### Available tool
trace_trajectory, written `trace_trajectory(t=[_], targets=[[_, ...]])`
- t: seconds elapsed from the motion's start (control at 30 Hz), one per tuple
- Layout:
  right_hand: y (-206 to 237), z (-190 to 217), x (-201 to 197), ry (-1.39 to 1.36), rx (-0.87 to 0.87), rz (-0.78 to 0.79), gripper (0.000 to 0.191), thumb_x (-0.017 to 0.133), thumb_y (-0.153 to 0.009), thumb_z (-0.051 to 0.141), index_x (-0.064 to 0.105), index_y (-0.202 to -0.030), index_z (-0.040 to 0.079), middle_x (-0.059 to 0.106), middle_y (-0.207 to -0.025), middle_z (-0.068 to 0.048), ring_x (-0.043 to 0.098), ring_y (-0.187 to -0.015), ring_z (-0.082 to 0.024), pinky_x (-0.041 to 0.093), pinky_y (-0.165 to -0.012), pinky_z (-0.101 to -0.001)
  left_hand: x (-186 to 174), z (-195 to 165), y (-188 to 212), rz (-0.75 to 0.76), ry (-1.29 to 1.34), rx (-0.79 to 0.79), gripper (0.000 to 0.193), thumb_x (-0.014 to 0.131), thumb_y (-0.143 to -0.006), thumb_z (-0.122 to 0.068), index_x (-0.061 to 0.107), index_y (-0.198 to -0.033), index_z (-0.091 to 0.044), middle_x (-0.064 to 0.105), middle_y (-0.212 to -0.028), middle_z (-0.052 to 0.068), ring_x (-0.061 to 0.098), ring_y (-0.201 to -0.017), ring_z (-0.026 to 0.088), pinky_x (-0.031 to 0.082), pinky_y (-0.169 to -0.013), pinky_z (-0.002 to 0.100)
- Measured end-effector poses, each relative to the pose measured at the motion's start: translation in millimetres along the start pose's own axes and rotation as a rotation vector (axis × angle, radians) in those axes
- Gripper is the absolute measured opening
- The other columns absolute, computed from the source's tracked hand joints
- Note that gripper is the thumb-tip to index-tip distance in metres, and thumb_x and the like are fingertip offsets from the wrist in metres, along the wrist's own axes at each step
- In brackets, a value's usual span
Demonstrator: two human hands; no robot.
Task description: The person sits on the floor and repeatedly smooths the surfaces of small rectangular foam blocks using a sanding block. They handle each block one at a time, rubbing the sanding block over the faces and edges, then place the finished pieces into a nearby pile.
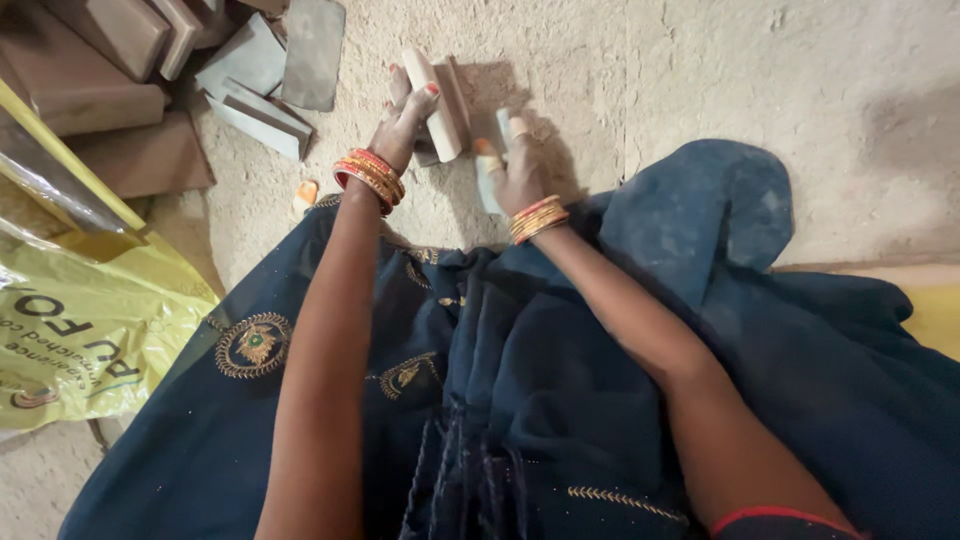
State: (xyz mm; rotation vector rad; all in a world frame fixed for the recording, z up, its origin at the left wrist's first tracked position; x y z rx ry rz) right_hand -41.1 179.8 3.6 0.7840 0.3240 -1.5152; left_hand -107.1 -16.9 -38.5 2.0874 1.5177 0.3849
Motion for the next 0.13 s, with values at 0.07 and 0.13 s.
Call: trace_trajectory(t=[0.07,0.13], targets=[[9,7,11,0.024,-0.174,-0.076,0.061,0.07,-0.099,0.039,0.051,-0.134,-0.007,0.072,-0.084,-0.021,0.07,-0.071,-0.034,0.056,-0.064,-0.0479,-1,2,-3,-0.01,-0.069,0.012,0.101,0.049,-0.091,-0.07,0.027,-0.158,0.002,0.044,-0.154,0.03,0.054,-0.14,0.038,0.042,-0.116,0.039],[8,-2,25,0.171,-0.209,-0.085,0.057,0.068,-0.102,0.043,0.052,-0.137,0.001,0.073,-0.088,-0.02,0.072,-0.075,-0.033,0.057,-0.067,-0.0472,-3,1,-6,-0.029,-0.196,0.086,0.095,0.045,-0.097,-0.071,0.04,-0.159,0.0,0.032,-0.165,0.028,0.042,-0.151,0.037,0.03,-0.124,0.039]])
Point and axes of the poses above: each hand's wrist, its own y-axis away from the middle knuckle, its own x-axis out of the palm, z = x × y, the point moved 9 cm from there along -y, towards the middle knuckle
